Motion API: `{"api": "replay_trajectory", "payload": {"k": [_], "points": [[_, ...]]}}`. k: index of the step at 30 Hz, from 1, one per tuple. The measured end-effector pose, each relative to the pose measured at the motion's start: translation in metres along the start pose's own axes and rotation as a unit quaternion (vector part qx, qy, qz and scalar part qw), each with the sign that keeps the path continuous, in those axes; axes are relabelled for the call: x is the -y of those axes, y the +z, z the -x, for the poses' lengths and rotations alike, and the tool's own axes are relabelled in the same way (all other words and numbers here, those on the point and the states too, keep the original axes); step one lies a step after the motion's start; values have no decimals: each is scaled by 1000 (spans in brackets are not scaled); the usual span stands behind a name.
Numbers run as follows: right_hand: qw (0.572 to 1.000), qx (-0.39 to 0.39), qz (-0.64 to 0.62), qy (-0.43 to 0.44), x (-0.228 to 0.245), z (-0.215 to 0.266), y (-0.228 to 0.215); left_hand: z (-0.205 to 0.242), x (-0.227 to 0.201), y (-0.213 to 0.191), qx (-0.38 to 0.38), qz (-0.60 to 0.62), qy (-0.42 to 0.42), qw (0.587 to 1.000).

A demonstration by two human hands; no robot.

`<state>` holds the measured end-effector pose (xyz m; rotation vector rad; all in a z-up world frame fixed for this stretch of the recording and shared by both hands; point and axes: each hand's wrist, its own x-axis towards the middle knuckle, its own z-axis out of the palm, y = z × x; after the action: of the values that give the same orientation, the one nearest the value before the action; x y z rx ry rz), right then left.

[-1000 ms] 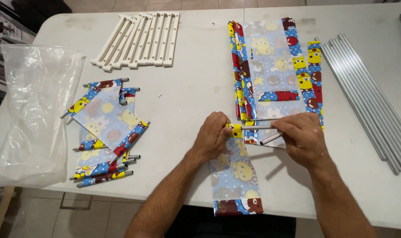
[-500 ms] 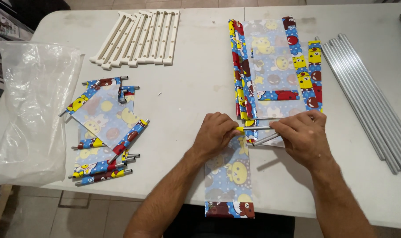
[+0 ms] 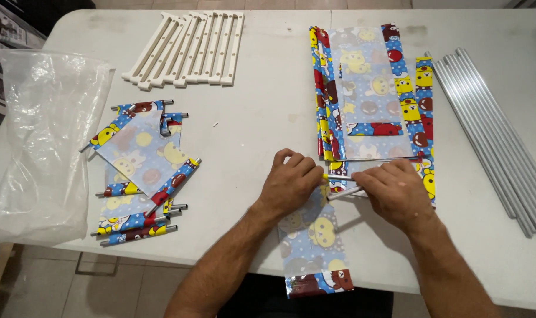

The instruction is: Assembling a fabric organizer by sliding metal support rods into fabric sleeves

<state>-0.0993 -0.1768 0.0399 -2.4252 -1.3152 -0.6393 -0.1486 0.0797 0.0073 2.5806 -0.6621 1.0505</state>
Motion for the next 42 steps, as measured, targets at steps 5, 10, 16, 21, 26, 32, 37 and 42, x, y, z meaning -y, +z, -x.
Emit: {"api": "replay_trajectory", "payload": {"k": [5,10,16,21,26,32,37,42], "points": [[999,-33,-1,-32,14,-5,24,-2,-15,0,22,5,12,1000],[997,-65,-32,1,-1,-3,22,-4,-15,3,15,-3,-10,1000],[995,-62,12,73,-18,15,28,-2,-8,3,-4,-20,-27,999],[992,-39,-88,85,7,-2,32,-1,-8,3,40,-22,-42,998],[988,-34,-131,71,20,-12,28,11,5,22,16,-29,-30,999],[984,-3,-156,87,23,-15,21,14,16,29,19,-1,-49,999],[978,-22,-143,152,6,-4,23,19,33,32,46,-2,-78,996],[964,-1,-144,225,-4,5,13,12,7,-47,49,-67,-85,993]]}}
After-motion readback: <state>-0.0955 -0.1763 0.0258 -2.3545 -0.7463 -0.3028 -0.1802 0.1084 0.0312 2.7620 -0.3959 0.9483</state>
